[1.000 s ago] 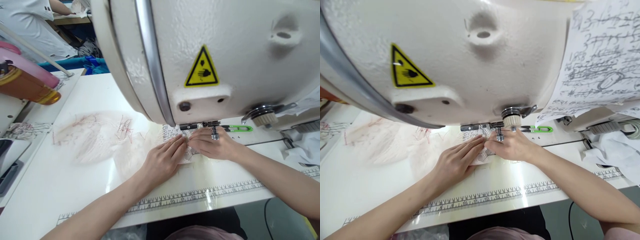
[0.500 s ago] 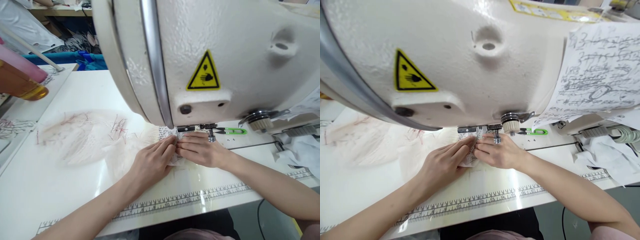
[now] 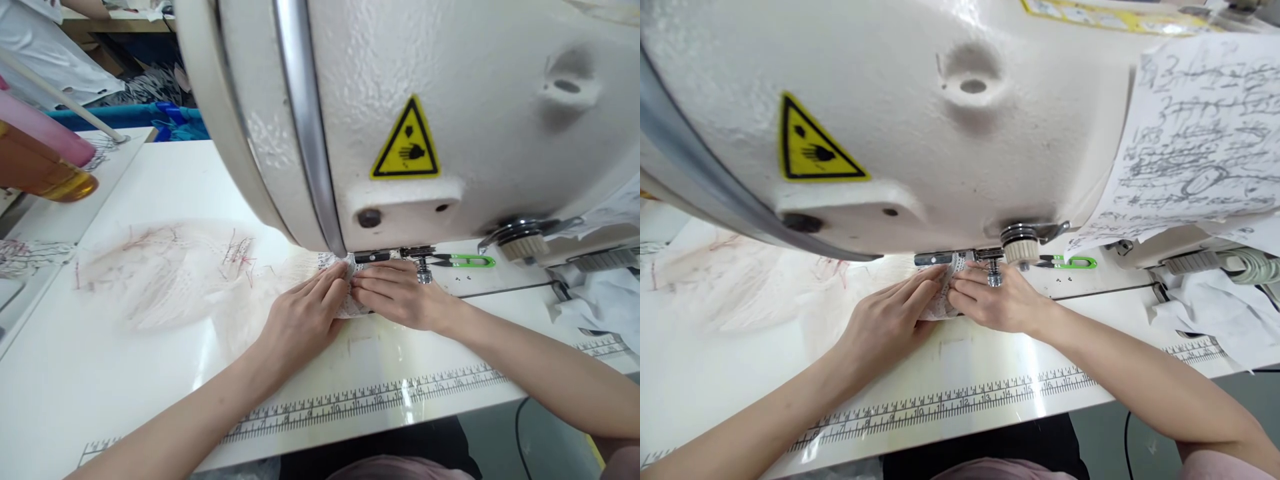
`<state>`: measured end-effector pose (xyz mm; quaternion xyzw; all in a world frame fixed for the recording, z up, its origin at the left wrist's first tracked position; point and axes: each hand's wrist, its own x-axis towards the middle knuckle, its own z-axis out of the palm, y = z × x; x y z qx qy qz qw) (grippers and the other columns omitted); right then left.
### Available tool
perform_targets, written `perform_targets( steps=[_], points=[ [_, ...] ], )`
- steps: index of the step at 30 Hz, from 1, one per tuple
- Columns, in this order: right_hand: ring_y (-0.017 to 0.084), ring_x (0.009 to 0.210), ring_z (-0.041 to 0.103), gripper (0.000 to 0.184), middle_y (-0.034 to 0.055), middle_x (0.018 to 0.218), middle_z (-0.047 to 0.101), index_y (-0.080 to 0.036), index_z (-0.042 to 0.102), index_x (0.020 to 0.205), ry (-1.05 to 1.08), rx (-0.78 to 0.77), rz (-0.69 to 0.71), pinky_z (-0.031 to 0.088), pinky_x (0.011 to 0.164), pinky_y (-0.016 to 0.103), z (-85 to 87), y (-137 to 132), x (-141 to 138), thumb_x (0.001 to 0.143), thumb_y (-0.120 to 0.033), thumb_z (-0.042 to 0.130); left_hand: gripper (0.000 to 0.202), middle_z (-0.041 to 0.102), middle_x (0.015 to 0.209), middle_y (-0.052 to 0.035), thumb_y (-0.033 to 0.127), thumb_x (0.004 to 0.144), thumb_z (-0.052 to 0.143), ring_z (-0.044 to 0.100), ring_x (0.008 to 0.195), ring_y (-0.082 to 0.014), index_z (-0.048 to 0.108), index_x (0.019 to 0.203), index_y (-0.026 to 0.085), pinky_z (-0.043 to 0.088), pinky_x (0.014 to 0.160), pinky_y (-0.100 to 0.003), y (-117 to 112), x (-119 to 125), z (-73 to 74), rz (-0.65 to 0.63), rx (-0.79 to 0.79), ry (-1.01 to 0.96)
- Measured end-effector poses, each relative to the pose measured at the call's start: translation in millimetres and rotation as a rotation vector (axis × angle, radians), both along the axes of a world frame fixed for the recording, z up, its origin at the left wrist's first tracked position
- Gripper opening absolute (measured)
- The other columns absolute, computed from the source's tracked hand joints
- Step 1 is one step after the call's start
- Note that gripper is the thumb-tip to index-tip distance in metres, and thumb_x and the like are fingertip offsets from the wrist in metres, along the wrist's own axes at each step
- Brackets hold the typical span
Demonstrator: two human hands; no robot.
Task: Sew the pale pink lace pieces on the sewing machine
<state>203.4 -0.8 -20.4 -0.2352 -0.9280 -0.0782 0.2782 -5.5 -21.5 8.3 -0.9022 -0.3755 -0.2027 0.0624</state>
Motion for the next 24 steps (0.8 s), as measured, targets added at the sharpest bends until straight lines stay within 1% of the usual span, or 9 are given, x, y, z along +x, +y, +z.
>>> perform_targets(
  steps=[4,8,12,14,16,18,20,22,24],
  points=[
    [0.013,0.099,0.063,0.023,-0.0001,0.102,0.071,-0.020,0.065,0.098,-0.011,-0.030,-0.019,0.054,0.087,0.030,-0.8,0,2,0.091,-0.006,0.048,0.028,0.064,0.124,-0.0142,0.008,0.081,0.044,0.067,0.103,-0.0237,0.061,0.104,0.008,0.058,0.088,-0.033,0,1,1.1,0.006,-0.008,0.003],
    [0.014,0.099,0.063,0.027,0.0006,0.103,0.071,-0.021,0.066,0.100,-0.020,-0.073,-0.039,0.054,0.088,0.031,2.6,0,4,0.091,-0.005,0.046,0.034,0.063,0.125,-0.0138,0.009,0.083,0.045,0.066,0.107,-0.0242,0.061,0.112,0.006,0.057,0.090,-0.034,1,2,0.6,0.003,0.000,0.012],
    [0.015,0.096,0.065,0.029,0.0012,0.106,0.071,-0.023,0.067,0.102,-0.059,-0.125,-0.096,0.054,0.089,0.033,10.1,-4,5,0.090,-0.005,0.047,0.037,0.062,0.126,-0.0148,0.013,0.087,0.044,0.064,0.110,-0.0258,0.060,0.120,0.004,0.057,0.091,-0.037,2,1,-0.9,-0.032,0.036,0.036],
    [0.016,0.093,0.066,0.031,0.0003,0.109,0.070,-0.025,0.067,0.104,-0.090,-0.145,-0.145,0.055,0.084,0.032,14.9,-7,6,0.090,-0.005,0.047,0.037,0.061,0.126,-0.0147,0.015,0.089,0.044,0.062,0.112,-0.0263,0.060,0.121,0.004,0.057,0.092,-0.037,2,1,-1.8,-0.044,0.045,0.045],
    [0.016,0.090,0.066,0.034,-0.0015,0.112,0.069,-0.026,0.066,0.105,-0.128,-0.134,-0.198,0.056,0.073,0.031,19.9,-10,8,0.089,-0.005,0.046,0.037,0.061,0.126,-0.0140,0.017,0.090,0.045,0.062,0.113,-0.0263,0.060,0.121,0.005,0.057,0.092,-0.038,2,1,-2.7,-0.049,0.051,0.045],
    [0.016,0.088,0.066,0.035,-0.0029,0.112,0.069,-0.025,0.065,0.105,-0.155,-0.090,-0.232,0.053,0.061,0.028,23.9,-11,9,0.089,-0.004,0.043,0.037,0.061,0.127,-0.0131,0.018,0.090,0.045,0.061,0.114,-0.0262,0.061,0.122,0.006,0.057,0.092,-0.038,2,1,-3.6,-0.052,0.056,0.043],
    [0.014,0.091,0.065,0.035,-0.0032,0.109,0.070,-0.022,0.066,0.101,-0.143,-0.029,-0.227,0.047,0.053,0.026,26.0,-10,10,0.089,-0.003,0.040,0.036,0.061,0.127,-0.0130,0.018,0.091,0.045,0.061,0.114,-0.0264,0.061,0.121,0.007,0.057,0.091,-0.038,2,2,-4.1,-0.052,0.060,0.039],
    [0.013,0.090,0.065,0.032,-0.0032,0.106,0.071,-0.021,0.066,0.098,-0.112,0.020,-0.214,0.040,0.050,0.026,25.7,-7,10,0.090,-0.003,0.040,0.035,0.061,0.126,-0.0135,0.017,0.091,0.045,0.061,0.114,-0.0270,0.062,0.120,0.007,0.057,0.091,-0.039,2,3,-4.1,-0.056,0.062,0.033],
    [0.011,0.084,0.064,0.029,-0.0041,0.107,0.071,-0.020,0.066,0.096,-0.095,0.047,-0.222,0.035,0.047,0.027,24.0,-5,10,0.089,-0.005,0.042,0.035,0.062,0.126,-0.0137,0.017,0.091,0.046,0.060,0.115,-0.0273,0.061,0.121,0.007,0.057,0.091,-0.039,2,3,-3.6,-0.060,0.061,0.030]
  ],
)
